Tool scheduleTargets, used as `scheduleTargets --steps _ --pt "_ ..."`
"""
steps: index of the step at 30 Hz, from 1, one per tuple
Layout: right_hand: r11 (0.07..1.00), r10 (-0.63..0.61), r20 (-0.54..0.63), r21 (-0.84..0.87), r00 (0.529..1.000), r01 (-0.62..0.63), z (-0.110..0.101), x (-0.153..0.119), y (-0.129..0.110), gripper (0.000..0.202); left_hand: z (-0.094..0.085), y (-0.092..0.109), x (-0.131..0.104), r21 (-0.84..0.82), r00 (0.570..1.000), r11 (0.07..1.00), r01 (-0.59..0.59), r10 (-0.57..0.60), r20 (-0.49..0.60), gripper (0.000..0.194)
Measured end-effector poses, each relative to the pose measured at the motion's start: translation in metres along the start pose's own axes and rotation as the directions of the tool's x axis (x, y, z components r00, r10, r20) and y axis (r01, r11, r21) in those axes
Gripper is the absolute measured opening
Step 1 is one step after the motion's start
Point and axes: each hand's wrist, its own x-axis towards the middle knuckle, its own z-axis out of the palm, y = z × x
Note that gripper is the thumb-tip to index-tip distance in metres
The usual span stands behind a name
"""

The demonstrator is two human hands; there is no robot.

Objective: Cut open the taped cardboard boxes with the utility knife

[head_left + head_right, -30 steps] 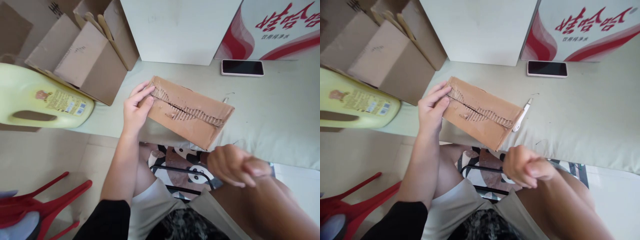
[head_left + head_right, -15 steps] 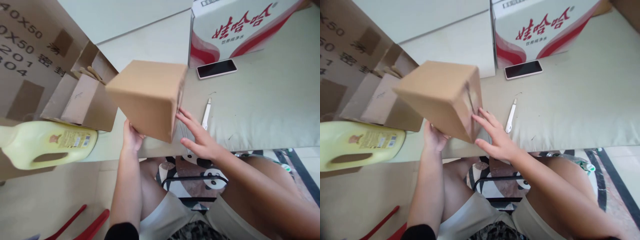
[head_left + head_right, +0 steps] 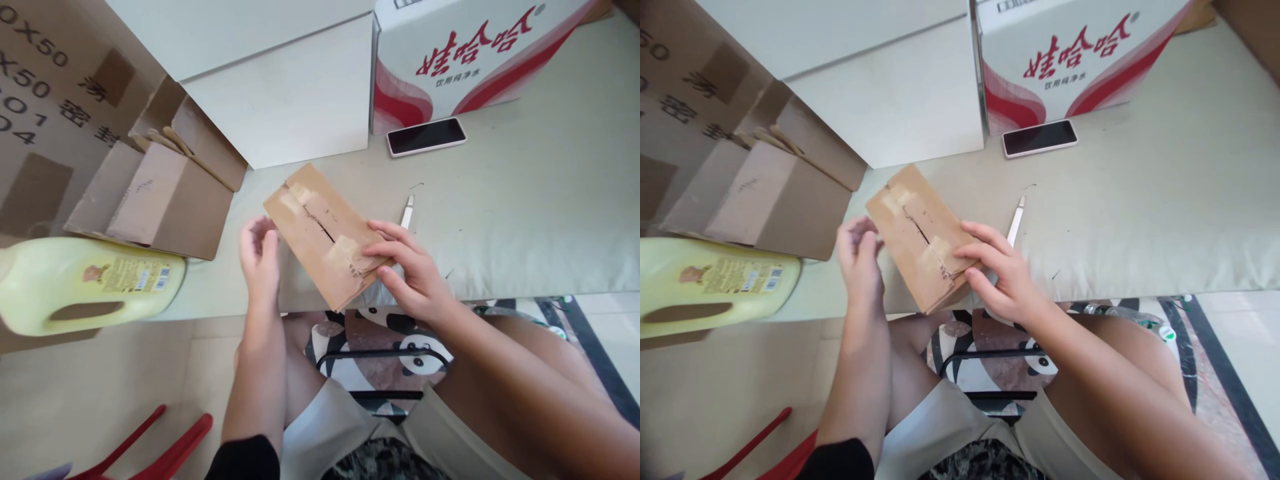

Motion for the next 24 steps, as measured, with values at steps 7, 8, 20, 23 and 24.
scheduleTargets --steps 7,8,20,23,24 --pt "0.984 0.176 -0.144 0.025 0.974 -0.174 -0.006 -0.001 0.006 0.026 0.023 0.018 -0.021 0.125 0.882 0.875 -0.468 0.455 0.122 0.045" --pt "0.963 0.255 -0.196 -0.042 0.947 -0.268 -0.011 0.001 0.01 0.025 0.025 0.017 -0.022 0.124 0.884 0.877 -0.465 0.454 0.106 0.045" --pt "0.498 0.725 0.071 -0.741 0.685 -0.45 -0.015 0.021 0.019 0.023 0.025 0.011 -0.022 0.157 0.858 0.843 -0.514 0.503 0.105 0.046" --pt "0.659 0.625 -0.068 -0.487 0.777 -0.573 -0.02 0.022 0.022 0.024 0.025 0.01 -0.022 0.174 0.855 0.837 -0.519 0.507 0.109 0.051" --pt "0.719 0.567 -0.143 -0.396 0.811 -0.572 -0.022 0.023 0.022 0.026 0.026 0.01 -0.022 0.161 0.848 0.833 -0.529 0.519 0.107 0.051"
